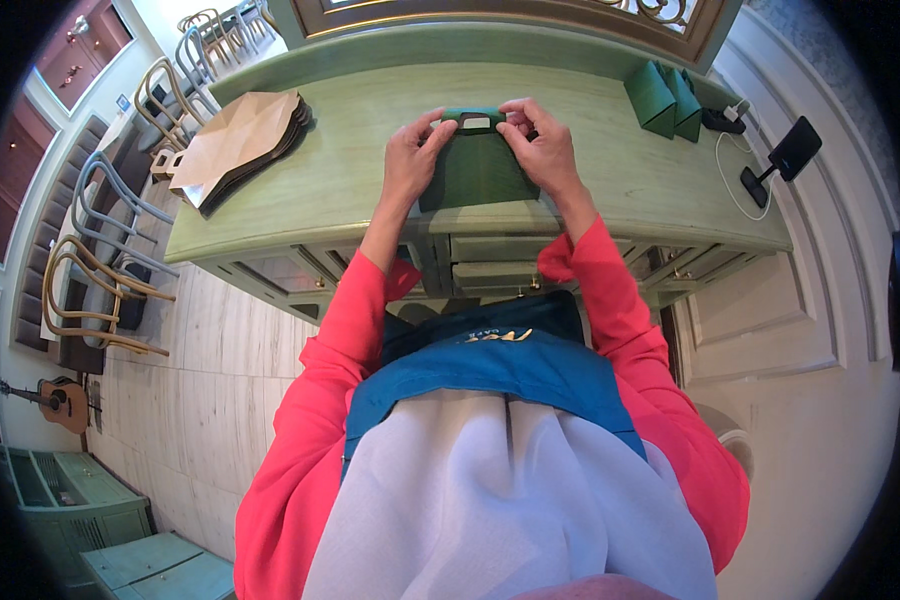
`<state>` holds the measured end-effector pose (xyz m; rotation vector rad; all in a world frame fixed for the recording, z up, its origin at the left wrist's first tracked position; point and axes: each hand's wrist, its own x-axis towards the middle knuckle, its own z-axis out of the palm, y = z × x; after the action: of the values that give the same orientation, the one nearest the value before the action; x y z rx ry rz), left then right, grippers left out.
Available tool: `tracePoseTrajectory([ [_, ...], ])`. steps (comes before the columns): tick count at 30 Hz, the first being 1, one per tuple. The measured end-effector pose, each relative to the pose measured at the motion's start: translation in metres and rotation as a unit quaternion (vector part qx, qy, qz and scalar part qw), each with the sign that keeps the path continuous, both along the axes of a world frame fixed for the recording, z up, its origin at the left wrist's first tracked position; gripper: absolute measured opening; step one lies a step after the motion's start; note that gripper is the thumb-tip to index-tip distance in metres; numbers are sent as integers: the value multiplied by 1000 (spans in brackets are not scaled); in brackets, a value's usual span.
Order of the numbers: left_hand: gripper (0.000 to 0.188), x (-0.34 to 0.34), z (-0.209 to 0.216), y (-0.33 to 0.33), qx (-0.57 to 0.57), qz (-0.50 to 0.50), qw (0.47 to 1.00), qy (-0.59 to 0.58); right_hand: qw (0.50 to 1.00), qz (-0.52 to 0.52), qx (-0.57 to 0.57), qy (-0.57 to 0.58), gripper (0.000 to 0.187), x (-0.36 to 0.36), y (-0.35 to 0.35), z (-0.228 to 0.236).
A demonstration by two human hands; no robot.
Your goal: The person folds and assembles multiple green cardboard takeout boxes by hand on a counter.
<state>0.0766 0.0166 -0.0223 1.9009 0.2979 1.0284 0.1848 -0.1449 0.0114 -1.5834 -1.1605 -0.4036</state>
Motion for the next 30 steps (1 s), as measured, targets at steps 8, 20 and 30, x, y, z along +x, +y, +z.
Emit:
tracePoseTrajectory([
  [8,39,-7,13,-8,-17,-11,999,28,999,0,-48,17,20,10,1,3],
  [20,42,-8,9,-5,-71,-71,995,16,982,121,-19,146,18,17,6,-2],
  [30,42,-10,11,-7,-157,-118,980,13,983,96,-47,147,24,23,6,-2],
])
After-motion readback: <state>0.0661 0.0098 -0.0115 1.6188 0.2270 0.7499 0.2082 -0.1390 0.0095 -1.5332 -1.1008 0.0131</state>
